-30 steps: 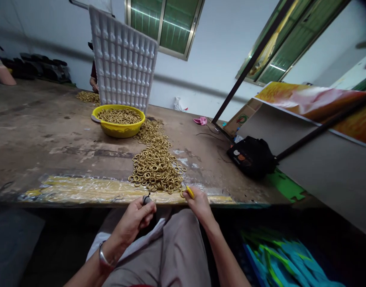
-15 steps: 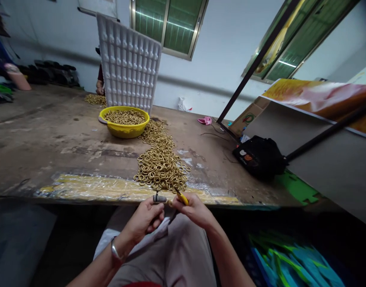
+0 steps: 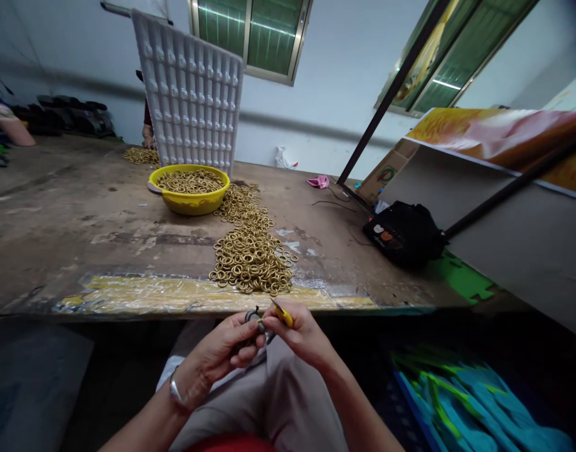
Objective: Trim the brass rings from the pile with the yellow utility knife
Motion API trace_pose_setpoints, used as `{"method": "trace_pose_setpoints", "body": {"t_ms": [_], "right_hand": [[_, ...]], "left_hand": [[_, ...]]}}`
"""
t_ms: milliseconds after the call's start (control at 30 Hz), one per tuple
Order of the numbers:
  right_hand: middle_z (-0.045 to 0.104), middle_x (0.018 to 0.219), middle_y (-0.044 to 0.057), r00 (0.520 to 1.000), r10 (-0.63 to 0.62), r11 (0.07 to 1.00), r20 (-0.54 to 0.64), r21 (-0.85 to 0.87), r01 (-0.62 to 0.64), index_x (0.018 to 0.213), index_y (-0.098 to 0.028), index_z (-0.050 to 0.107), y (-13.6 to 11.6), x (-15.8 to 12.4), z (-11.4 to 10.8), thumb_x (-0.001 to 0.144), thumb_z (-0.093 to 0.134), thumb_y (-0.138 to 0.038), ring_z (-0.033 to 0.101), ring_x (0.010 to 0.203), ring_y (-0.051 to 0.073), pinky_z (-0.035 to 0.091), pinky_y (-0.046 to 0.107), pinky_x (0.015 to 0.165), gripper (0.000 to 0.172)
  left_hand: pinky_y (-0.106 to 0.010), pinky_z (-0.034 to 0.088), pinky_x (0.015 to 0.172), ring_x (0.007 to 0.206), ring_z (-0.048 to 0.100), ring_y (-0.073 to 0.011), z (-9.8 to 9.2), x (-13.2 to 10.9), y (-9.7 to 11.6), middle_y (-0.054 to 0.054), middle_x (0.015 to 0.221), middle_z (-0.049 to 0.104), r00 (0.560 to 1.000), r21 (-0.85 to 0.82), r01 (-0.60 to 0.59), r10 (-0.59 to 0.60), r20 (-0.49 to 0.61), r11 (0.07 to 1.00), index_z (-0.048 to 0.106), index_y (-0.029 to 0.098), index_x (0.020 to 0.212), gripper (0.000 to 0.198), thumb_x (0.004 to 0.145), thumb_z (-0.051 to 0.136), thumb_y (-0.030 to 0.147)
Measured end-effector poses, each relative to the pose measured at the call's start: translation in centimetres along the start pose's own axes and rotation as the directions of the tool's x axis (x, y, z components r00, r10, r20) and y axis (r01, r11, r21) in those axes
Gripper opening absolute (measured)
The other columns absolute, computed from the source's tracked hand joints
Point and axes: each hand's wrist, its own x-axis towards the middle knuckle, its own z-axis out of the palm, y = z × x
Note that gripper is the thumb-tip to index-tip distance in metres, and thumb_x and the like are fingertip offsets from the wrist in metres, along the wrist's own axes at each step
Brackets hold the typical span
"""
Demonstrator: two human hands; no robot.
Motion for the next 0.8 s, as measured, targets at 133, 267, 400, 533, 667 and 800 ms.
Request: {"method": "trace_pose_setpoints", "body": {"t_ms": [133, 267, 400, 533, 667, 800], "right_hand": [[0.058, 0.071, 0.000, 0.997, 0.024, 1.000, -0.077, -0.007, -0.024, 0.077, -0.018, 0.064, -0.1, -0.6, 0.3, 0.093, 0.052, -0.037, 0.052, 0.067, 0.013, 0.039, 0.025, 0.065, 0.028], [0.059, 0.072, 0.000, 0.988, 0.067, 0.980, -0.136, -0.179, -0.091, 0.079, -0.019, 0.063, 0.1, -1.6, 1.0, 0.094, 0.051, -0.028, 0.052, 0.066, 0.013, 0.036, 0.023, 0.062, 0.022], [0.065, 0.080, 0.001, 0.989, 0.090, 0.887, -0.116, -0.443, -0.132, 0.084, -0.019, 0.063, 0.1, -2.5, 1.7, 0.080, 0.051, -0.002, 0.056, 0.071, 0.014, 0.033, 0.024, 0.064, 0.021], [0.068, 0.086, 0.002, 0.986, 0.116, 0.777, -0.121, -0.607, -0.167, 0.089, -0.019, 0.063, 0.1, -2.9, 2.2, 0.072, 0.047, 0.005, 0.059, 0.077, 0.016, 0.032, 0.025, 0.065, 0.034], [0.068, 0.084, 0.003, 0.987, 0.111, 0.702, -0.112, -0.694, -0.158, 0.089, -0.020, 0.062, 0.8, -2.5, 2.4, 0.082, 0.048, -0.001, 0.060, 0.073, 0.016, 0.031, 0.026, 0.063, 0.024], [0.068, 0.083, 0.006, 0.956, 0.173, 0.582, -0.238, -0.758, -0.295, 0.090, -0.019, 0.063, 3.0, -1.0, 1.0, 0.087, 0.048, -0.006, 0.061, 0.072, 0.018, 0.032, 0.026, 0.062, 0.020]], "left_hand": [[-0.015, 0.019, 0.039, 0.044, 0.037, -0.0017, 0.6, 0.0, -0.3, -0.001, 0.070, 0.058, 0.985, 0.120, -0.095, 0.110, -0.129, 0.988, 0.063, 0.012, 0.083, 0.029, 0.074, 0.078, 0.034], [-0.016, 0.021, 0.041, 0.045, 0.035, -0.0034, 0.5, 0.1, -1.1, 0.003, 0.060, 0.051, 0.936, 0.306, -0.176, 0.255, -0.243, 0.936, 0.061, 0.013, 0.079, 0.027, 0.076, 0.075, 0.036], [-0.017, 0.018, 0.044, 0.046, 0.026, -0.0042, 0.2, 0.3, -1.5, 0.008, 0.055, 0.038, 0.920, 0.367, -0.209, 0.310, -0.242, 0.907, 0.059, 0.014, 0.079, 0.027, 0.079, 0.072, 0.038], [-0.018, 0.018, 0.045, 0.049, 0.024, -0.0054, 0.4, 0.4, -1.5, 0.008, 0.055, 0.035, 0.894, 0.442, -0.234, 0.370, -0.252, 0.866, 0.059, 0.015, 0.077, 0.030, 0.078, 0.072, 0.041], [-0.019, 0.022, 0.047, 0.051, 0.027, -0.0071, 0.9, 0.2, -1.0, 0.006, 0.058, 0.040, 0.877, 0.546, -0.226, 0.412, -0.245, 0.807, 0.063, 0.015, 0.079, 0.025, 0.080, 0.070, 0.039], [-0.021, 0.027, 0.049, 0.055, 0.033, -0.0094, 2.0, -0.7, 0.0, 0.003, 0.059, 0.044, 0.878, 0.629, -0.213, 0.429, -0.212, 0.747, 0.061, 0.015, 0.071, 0.019, 0.080, 0.069, 0.030]]}}
